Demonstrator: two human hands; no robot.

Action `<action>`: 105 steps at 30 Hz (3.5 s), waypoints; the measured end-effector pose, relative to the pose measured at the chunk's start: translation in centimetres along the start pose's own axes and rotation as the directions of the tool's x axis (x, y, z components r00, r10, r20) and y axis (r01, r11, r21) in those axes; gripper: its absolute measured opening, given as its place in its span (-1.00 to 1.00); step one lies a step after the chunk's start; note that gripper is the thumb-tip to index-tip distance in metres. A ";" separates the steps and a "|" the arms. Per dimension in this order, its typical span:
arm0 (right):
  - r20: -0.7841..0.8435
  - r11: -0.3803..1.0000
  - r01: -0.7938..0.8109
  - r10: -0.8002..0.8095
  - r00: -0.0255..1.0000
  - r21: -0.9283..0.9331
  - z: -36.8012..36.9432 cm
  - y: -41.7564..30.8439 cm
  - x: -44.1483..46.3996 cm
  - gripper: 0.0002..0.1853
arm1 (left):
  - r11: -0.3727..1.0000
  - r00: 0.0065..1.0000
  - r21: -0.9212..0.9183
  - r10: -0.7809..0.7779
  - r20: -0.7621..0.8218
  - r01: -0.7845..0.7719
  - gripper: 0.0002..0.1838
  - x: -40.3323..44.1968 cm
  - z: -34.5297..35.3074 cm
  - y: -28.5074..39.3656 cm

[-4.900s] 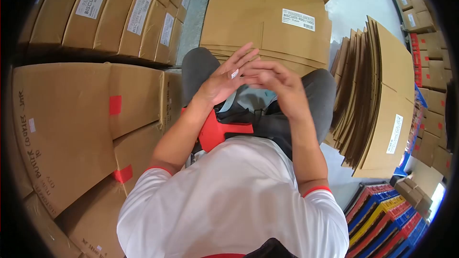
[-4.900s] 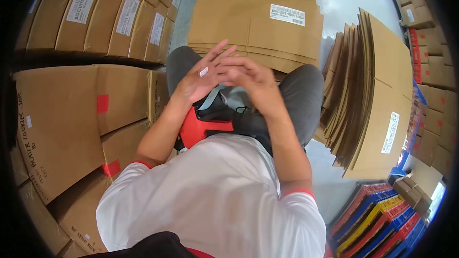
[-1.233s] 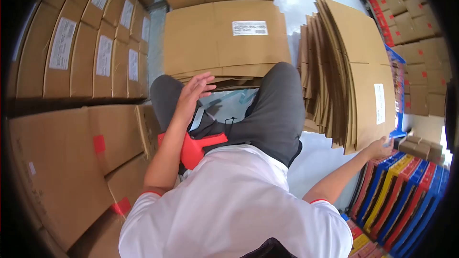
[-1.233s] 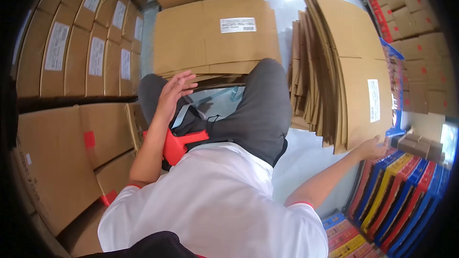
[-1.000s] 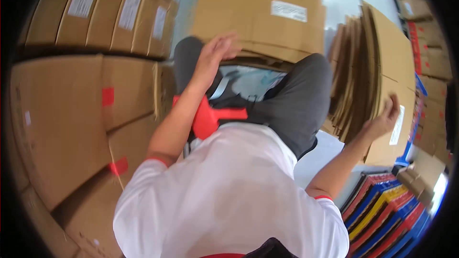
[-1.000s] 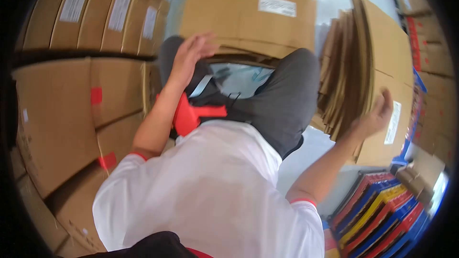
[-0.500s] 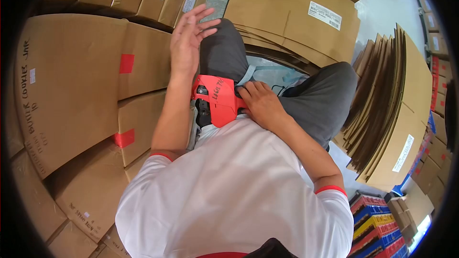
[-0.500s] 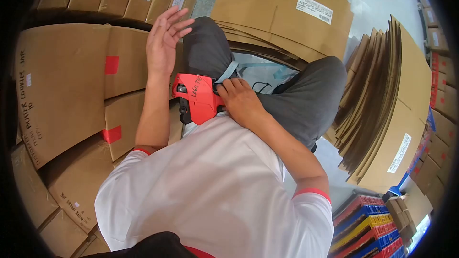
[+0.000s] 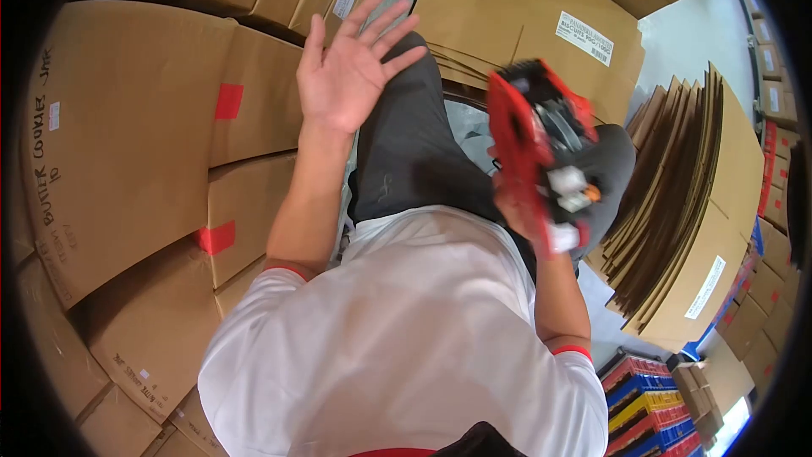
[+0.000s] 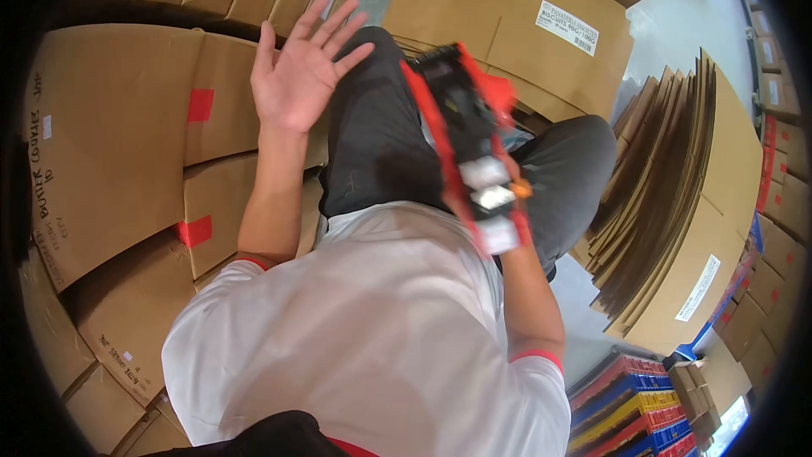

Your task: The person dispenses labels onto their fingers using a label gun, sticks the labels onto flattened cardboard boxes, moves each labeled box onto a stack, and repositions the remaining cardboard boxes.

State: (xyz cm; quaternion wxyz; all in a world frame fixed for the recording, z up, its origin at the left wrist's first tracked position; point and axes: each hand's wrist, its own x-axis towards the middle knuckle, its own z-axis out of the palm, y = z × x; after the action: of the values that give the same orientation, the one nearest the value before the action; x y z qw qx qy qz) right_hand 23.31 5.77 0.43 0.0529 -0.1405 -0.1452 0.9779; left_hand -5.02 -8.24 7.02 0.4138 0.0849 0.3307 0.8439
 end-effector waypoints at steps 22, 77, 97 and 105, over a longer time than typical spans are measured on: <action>0.269 -0.189 0.191 -0.626 0.732 -0.963 -0.5 1.5 2.2 -0.68 | 0.984 0.980 0.129 -0.142 0.139 0.125 -0.04 -0.5 4.6 -2.0; 0.255 0.115 0.303 -0.313 0.915 -0.946 4.2 1.1 -0.1 -0.53 | 0.968 0.833 0.208 -0.230 0.503 0.142 0.33 -0.2 2.5 -8.0; 0.327 -0.098 0.314 -0.379 0.866 -0.944 2.5 3.4 -0.4 -0.40 | 0.970 0.872 0.197 -0.218 0.437 0.144 0.52 0.6 4.8 -7.8; 0.104 0.074 0.165 -0.513 0.852 -0.984 2.7 0.3 0.4 -0.79 | 0.945 0.869 0.312 -0.233 0.436 0.096 0.55 -0.4 4.9 -8.2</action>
State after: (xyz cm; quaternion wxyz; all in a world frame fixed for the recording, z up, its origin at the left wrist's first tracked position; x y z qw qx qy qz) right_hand 22.10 4.83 2.74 0.1983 -0.2340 -0.7548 0.5799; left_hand 2.50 -2.55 5.71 0.5360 0.3146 0.3432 0.7042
